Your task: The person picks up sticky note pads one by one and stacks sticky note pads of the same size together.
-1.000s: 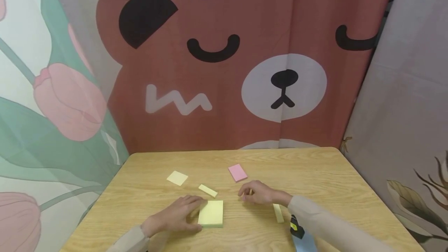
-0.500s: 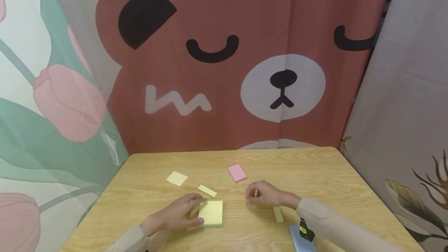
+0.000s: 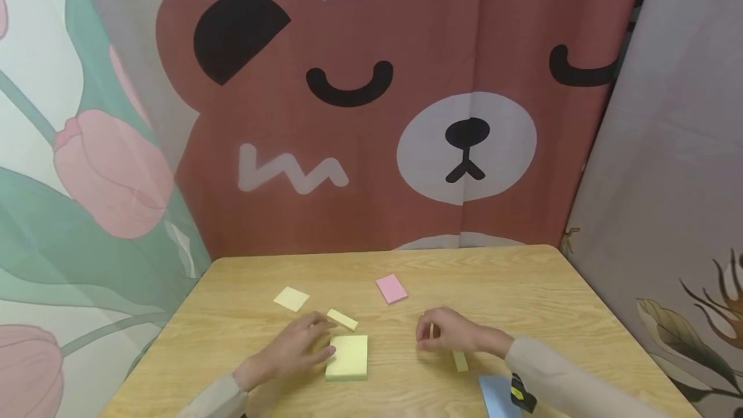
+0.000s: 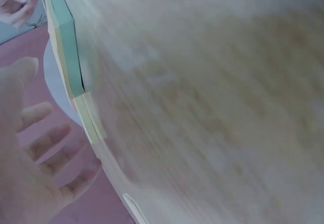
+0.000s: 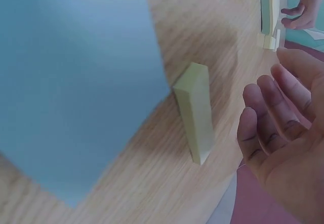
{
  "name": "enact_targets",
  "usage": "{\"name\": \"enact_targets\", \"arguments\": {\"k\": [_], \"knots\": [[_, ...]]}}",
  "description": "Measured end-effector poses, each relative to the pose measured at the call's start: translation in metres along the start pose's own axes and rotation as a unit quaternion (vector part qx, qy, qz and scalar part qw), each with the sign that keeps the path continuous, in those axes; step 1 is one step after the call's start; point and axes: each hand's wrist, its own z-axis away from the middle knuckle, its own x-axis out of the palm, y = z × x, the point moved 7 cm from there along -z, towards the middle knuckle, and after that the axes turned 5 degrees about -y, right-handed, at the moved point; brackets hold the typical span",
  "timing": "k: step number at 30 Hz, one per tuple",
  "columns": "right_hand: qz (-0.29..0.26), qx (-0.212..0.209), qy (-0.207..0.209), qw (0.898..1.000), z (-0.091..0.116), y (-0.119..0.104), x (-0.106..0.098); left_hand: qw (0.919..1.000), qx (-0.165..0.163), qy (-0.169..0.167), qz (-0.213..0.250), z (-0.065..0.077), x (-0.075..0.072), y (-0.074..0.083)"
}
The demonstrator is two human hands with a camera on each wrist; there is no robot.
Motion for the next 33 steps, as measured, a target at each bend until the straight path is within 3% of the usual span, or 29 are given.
{"name": "enact_targets", "arguments": {"k": [8,15,23,33], "knots": [[0.022,-0.012,0.011,1.000,0.016,-0.007,-0.001,0.9965,-0.016,0.059,-0.057,-0.002,-0.010,-0.009],[0.072,-0.008,0.046,0.996,0.026,-0.016,-0.004,0.9937,-0.051,0.079,-0.061,-0.003,-0.012,-0.014],[0.087,0.002,0.022,0.996,0.037,-0.019,0.000,0.9877,-0.077,0.113,-0.076,-0.005,-0.016,-0.027],[0.089,-0.005,0.026,0.996,0.055,-0.019,0.001,0.9804,-0.105,0.141,-0.089,0.000,-0.021,-0.044]]}}
